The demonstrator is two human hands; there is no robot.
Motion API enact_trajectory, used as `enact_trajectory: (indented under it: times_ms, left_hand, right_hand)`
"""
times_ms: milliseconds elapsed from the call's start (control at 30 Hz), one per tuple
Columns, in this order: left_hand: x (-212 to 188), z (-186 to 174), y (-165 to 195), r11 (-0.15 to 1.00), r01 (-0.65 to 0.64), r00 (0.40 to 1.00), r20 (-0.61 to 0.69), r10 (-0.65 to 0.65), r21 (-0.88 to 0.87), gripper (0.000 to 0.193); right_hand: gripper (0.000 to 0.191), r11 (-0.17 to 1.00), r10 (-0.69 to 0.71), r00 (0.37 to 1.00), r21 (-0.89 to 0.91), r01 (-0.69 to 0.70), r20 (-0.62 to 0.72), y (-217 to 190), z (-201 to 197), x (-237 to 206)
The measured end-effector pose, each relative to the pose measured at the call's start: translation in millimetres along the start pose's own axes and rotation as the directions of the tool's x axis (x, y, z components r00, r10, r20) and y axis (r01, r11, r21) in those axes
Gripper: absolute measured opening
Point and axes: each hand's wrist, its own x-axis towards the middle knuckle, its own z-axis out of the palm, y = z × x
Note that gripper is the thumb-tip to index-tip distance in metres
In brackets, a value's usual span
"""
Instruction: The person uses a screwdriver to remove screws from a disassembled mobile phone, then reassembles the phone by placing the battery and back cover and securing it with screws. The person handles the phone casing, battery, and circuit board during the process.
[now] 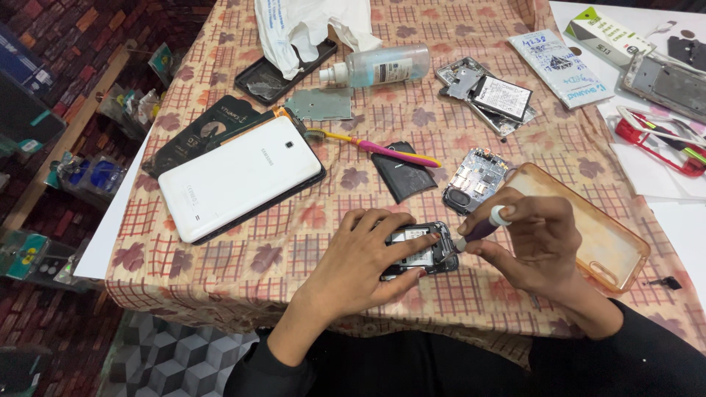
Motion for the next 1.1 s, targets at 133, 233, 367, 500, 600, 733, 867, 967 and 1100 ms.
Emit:
enact_trajectory:
  times_ms: [133, 233, 367, 500, 600, 733, 867, 967, 1100]
  left_hand:
    - [1, 1, 1, 1.000, 0.005, 1.000, 0.007, -0.005, 0.004, 0.046]
    - [2, 0, 1, 1.000, -0.001, 1.000, 0.006, 0.001, 0.007, 0.047]
    - [2, -1, 2, 1.000, 0.002, 1.000, 0.012, -0.002, 0.003, 0.047]
    - [2, -1, 2, 1.000, -0.003, 1.000, 0.006, 0.003, 0.006, 0.048]
    - [2, -1, 3, 1.000, -0.004, 1.000, 0.005, 0.004, 0.018, 0.047]
    - [2, -1, 3, 1.000, 0.001, 1.000, 0.018, -0.001, 0.013, 0.048]
    - [2, -1, 4, 1.000, -0.005, 1.000, 0.002, 0.005, 0.016, 0.048]
    - [2, -1, 4, 1.000, -0.006, 1.000, -0.003, 0.006, 0.024, 0.047]
    - [2, -1, 5, 1.000, 0.007, 1.000, 0.009, -0.007, 0.018, 0.047]
  right_hand:
    - [0.043, 0.945, 0.169, 0.982, 0.268, -0.186, 0.084, -9, -6, 4]
    - [0.045, 0.932, 0.130, 0.990, 0.332, -0.143, 0.061, -6, -6, 5]
    - [0.038, 0.945, 0.176, 0.983, 0.272, -0.181, 0.042, -4, -12, 4]
    - [0.038, 0.932, 0.187, 0.979, 0.300, -0.204, 0.084, -5, -15, 2]
    - [0.042, 0.937, 0.144, 0.990, 0.322, -0.132, -0.014, 0, -11, 5]
    - [0.033, 0.866, 0.270, 0.963, 0.438, -0.239, -0.009, -2, -12, 5]
    - [0.038, 0.877, 0.284, 0.959, 0.407, -0.254, -0.013, -5, -13, 4]
    - [0.039, 0.928, 0.181, 0.983, 0.337, -0.160, -0.033, -2, -12, 7]
    - [0.029, 0.871, 0.261, 0.965, 0.438, -0.223, -0.026, -4, -12, 7]
